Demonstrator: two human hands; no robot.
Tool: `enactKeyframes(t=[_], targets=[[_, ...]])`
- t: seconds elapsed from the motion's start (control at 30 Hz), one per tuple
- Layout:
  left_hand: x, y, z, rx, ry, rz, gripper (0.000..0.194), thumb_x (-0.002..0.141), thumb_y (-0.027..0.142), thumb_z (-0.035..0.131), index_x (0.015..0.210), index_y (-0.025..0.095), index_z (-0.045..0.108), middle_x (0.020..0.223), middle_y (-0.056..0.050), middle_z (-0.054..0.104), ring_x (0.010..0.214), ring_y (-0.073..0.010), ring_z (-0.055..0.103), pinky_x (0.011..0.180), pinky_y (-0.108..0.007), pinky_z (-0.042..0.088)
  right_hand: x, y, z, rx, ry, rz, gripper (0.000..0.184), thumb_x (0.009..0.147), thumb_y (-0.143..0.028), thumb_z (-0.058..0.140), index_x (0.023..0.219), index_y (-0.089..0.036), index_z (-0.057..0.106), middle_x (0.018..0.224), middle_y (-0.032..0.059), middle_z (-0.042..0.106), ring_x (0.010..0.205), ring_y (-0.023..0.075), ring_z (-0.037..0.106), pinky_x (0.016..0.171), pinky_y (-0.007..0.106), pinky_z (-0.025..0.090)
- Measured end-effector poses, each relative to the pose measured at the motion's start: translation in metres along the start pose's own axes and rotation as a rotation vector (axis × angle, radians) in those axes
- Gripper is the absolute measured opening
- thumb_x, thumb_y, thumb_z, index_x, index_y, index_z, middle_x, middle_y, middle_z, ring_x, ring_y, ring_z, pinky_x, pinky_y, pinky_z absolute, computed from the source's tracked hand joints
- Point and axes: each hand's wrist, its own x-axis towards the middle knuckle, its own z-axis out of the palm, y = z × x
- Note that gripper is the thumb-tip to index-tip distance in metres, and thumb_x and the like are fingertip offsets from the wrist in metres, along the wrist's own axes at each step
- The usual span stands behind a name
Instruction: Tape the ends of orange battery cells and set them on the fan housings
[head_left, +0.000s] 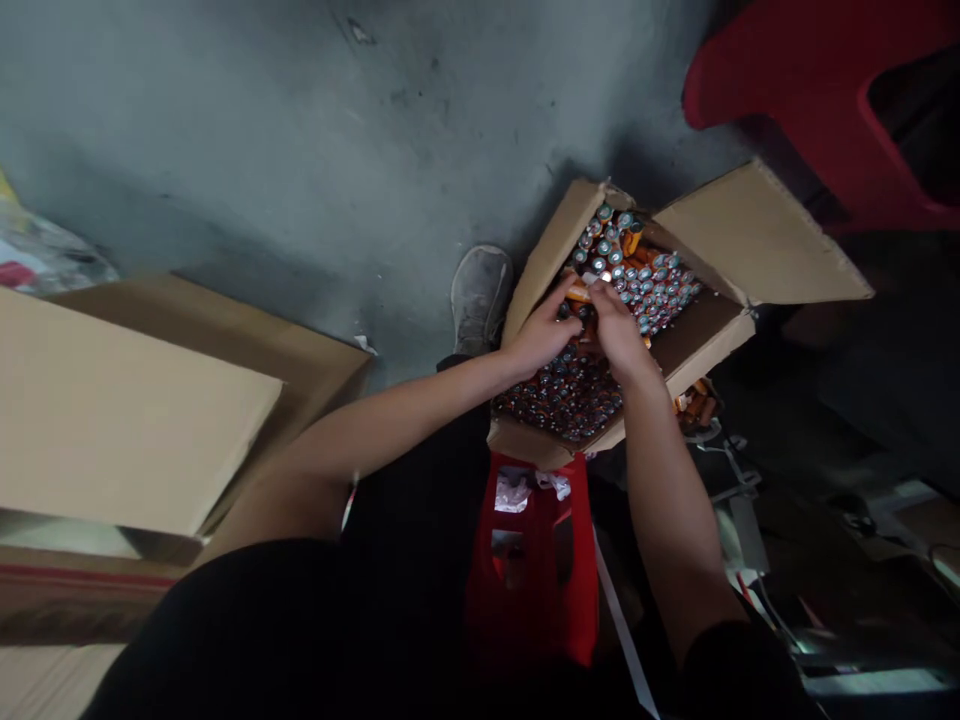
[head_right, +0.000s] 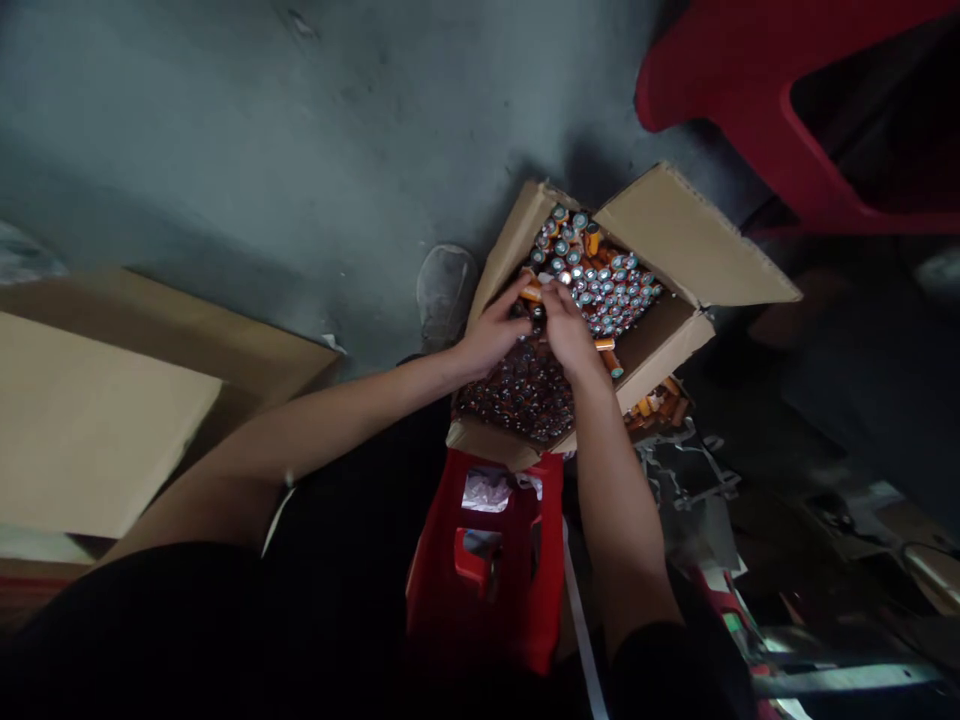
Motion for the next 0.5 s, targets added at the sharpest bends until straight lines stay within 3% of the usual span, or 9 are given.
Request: enactKeyframes(t=[0.1,0.2,0.37,0.5], targets=[[0.002,0.002,0.013,0.008,-0.011,-0.021,0.088,0.084,0.012,0.063,0.168,0.024,0.04,0.16,-0.007,0.059,0.134,-0.0274,0.064,0.119,-0.043,0.052,0.002,-0.002,-0.003,0.106,0.034,0.113,0.061,0.099,-0.075,0.051,0.14,-0.032,0.065,0.138,0.007,0.07,0.112,0.0308,0.071,0.088,0.053,0.066],[0.002,-0.001,0.022,0.008,0.036,-0.007,0.082,0.089,0.01,0.059,0.168,0.021,0.039,0.152,-0.009,0.065,0.132,-0.0273,0.065,0.118,-0.045,0.054,0.001,0.0,0.0,0.151,0.105,0.093,0.062,0.096,-0.074,0.055,0.137,-0.03,0.068,0.128,0.0062,0.073,0.111,0.0286,0.07,0.087,0.048,0.066],[-0.003,-0.009,0.018,0.124,0.069,0.204,0.069,0.081,0.002,0.058,0.149,0.017,0.061,0.15,-0.011,0.066,0.138,-0.026,0.062,0.129,-0.046,0.045,-0.015,0.004,0.003,0.28,0.144,0.166,0.063,0.09,-0.063,0.064,0.143,-0.03,0.065,0.131,0.0058,0.072,0.108,0.027,0.071,0.079,0.044,0.066],[-0.014,-0.009,0.014,0.215,0.076,0.311,0.068,0.079,0.001,0.056,0.145,0.018,0.062,0.149,-0.012,0.065,0.142,-0.0268,0.058,0.132,-0.049,0.04,-0.034,0.0,0.001,0.365,0.141,0.203,0.067,0.085,-0.056,0.067,0.146,-0.03,0.063,0.138,0.006,0.07,0.107,0.0262,0.071,0.071,0.038,0.064]])
